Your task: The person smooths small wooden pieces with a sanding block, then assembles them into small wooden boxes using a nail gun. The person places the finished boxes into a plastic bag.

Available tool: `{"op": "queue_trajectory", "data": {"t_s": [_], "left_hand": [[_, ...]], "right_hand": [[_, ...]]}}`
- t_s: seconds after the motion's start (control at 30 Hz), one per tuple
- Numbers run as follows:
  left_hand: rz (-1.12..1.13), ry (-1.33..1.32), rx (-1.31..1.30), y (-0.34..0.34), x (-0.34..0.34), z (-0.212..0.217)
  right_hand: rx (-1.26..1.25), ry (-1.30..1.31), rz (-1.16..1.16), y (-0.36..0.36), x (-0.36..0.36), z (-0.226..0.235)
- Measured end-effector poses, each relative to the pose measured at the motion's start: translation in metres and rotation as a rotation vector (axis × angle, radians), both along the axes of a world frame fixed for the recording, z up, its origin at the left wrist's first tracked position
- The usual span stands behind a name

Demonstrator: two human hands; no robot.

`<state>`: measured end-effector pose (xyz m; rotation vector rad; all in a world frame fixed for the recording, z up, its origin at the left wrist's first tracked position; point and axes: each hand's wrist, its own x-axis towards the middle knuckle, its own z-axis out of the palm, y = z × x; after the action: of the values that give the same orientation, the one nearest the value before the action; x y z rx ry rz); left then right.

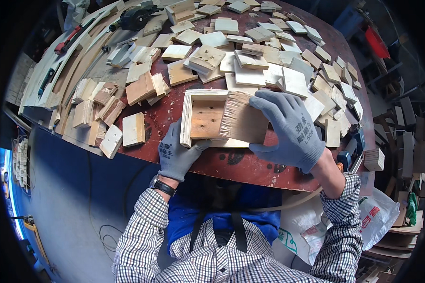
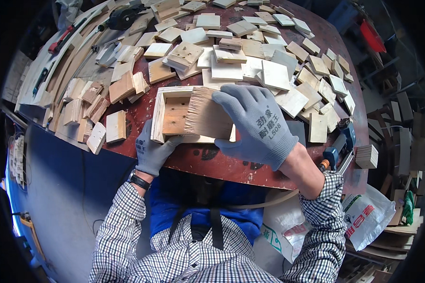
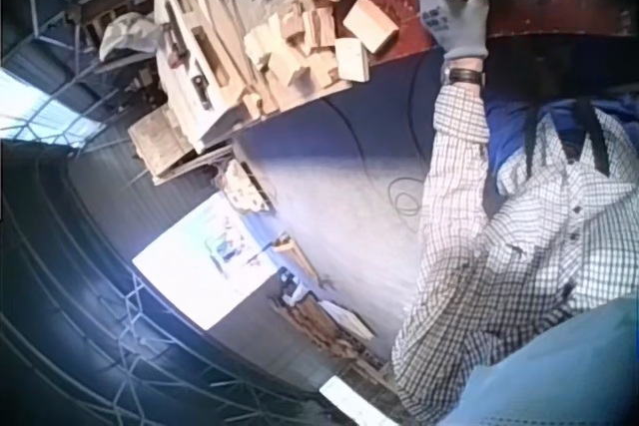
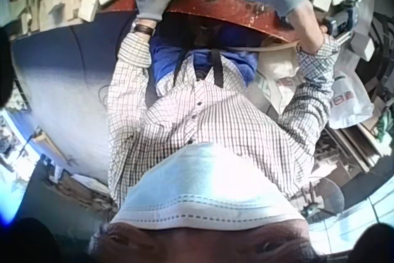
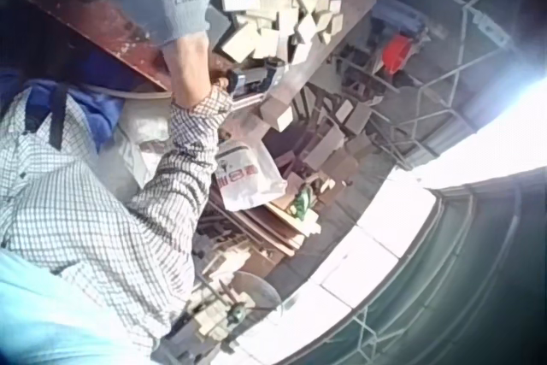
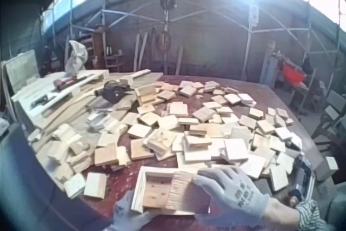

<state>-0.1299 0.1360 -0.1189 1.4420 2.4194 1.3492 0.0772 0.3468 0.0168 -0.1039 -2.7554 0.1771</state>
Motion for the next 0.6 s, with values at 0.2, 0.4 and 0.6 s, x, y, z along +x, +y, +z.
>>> {"op": "queue_trajectory", "data": {"t_s": [0.2, 0.4, 0.6], "left_hand": [[-0.005, 0.107, -0.049, -0.001, -0.004, -0.011], [-0.013, 0.112, -0.091, -0.004, -0.003, -0.009], [-0.025, 0.055, -0.077, -0.001, -0.001, -0.002]], "right_hand": [[-0.013, 0.085, 0.107, -0.018, -0.042, -0.023], [0.089, -0.048, -0.013, -0.038, -0.044, -0.047], [-0.036, 0.022, -0.115, -0.046, -0.046, -0.058]]}}
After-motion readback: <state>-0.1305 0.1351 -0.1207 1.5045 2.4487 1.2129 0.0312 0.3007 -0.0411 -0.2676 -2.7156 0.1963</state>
